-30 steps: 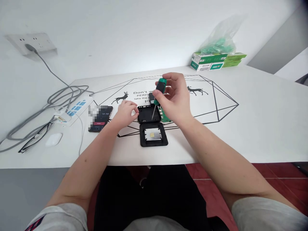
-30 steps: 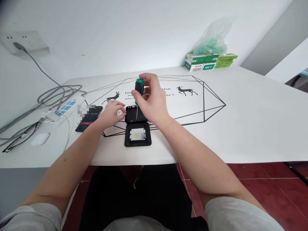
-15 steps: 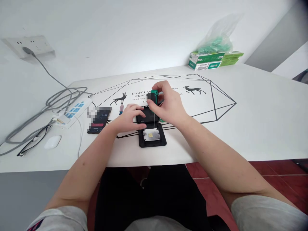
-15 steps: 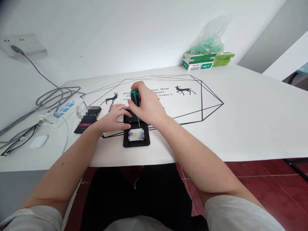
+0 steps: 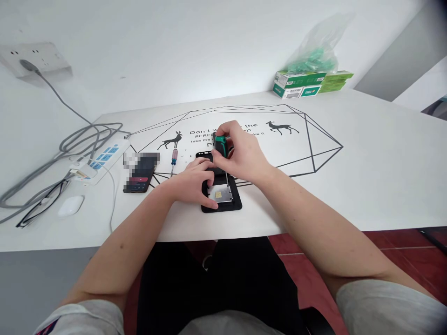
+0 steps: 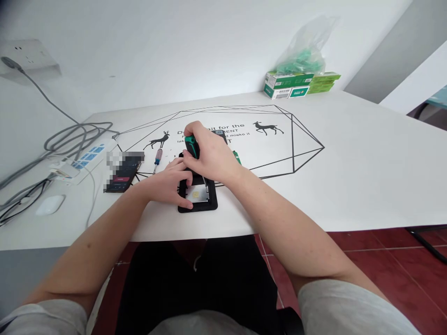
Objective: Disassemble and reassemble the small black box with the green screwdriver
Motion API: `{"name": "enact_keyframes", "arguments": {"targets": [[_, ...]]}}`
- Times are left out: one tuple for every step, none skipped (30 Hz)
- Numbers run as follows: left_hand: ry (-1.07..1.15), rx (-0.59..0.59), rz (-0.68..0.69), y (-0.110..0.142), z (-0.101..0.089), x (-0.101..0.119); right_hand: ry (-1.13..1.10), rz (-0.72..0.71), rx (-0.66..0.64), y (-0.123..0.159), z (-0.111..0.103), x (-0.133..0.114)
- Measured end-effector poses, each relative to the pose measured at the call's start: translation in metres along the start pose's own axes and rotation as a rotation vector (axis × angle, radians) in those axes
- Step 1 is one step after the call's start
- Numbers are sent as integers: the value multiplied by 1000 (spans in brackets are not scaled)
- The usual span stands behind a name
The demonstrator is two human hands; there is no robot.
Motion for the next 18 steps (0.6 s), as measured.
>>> {"name": "enact_keyframes", "arguments": {"targets": [[-1,2,-3,0,0,1,-1,-4,-6,0,0,0],[-4,4,-5,0,0,1,-2,-9,-10,0,1,0],[-11,6,-4,0,-1,2,-1,-14,-10,0,1,0],[-19,7,-1,0,-1,3,2,-16,-7,1,1,1],[-28,7,2,0,-1,4,6,-15,-1,1,1,1],[-37,4,5,0,-2,5,11,-11,5,1,1,1],[-43,1,4,0,-2,6,15,-6,9,1,1,1],[-47,-3,-1,0,-2,6,18,-2,12,1,1,1],[-48,-7,-9,1,-3,6,20,-1,12,1,1,1],[-48,-10,-17,1,-3,6,20,-2,15,1,1,1],[-46,-10,-23,2,-4,6,19,-6,17,1,2,2],[-42,-10,-27,2,-4,6,18,-10,22,1,2,2],[-37,-8,-29,3,-5,6,15,-15,28,1,2,2],[-34,-6,-29,3,-5,6,11,-19,35,1,3,2],[-31,-5,-28,3,-5,6,7,-22,42,1,3,3],[-31,-4,-27,3,-5,6,2,-24,48,1,3,3],[-32,-4,-24,3,-5,6,-2,-26,52,2,4,4],[-34,-4,-21,2,-5,6,-6,-28,55,2,4,4]]}}
Point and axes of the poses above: each hand's wrist, its own y-axis away from the middle knuckle, its own z-axis out of the palm, x = y × z, the point moved 2 cm from there along -y, towards the middle knuckle, and after that the axes turned 13 degrees about -x, right-handed, at the moved point
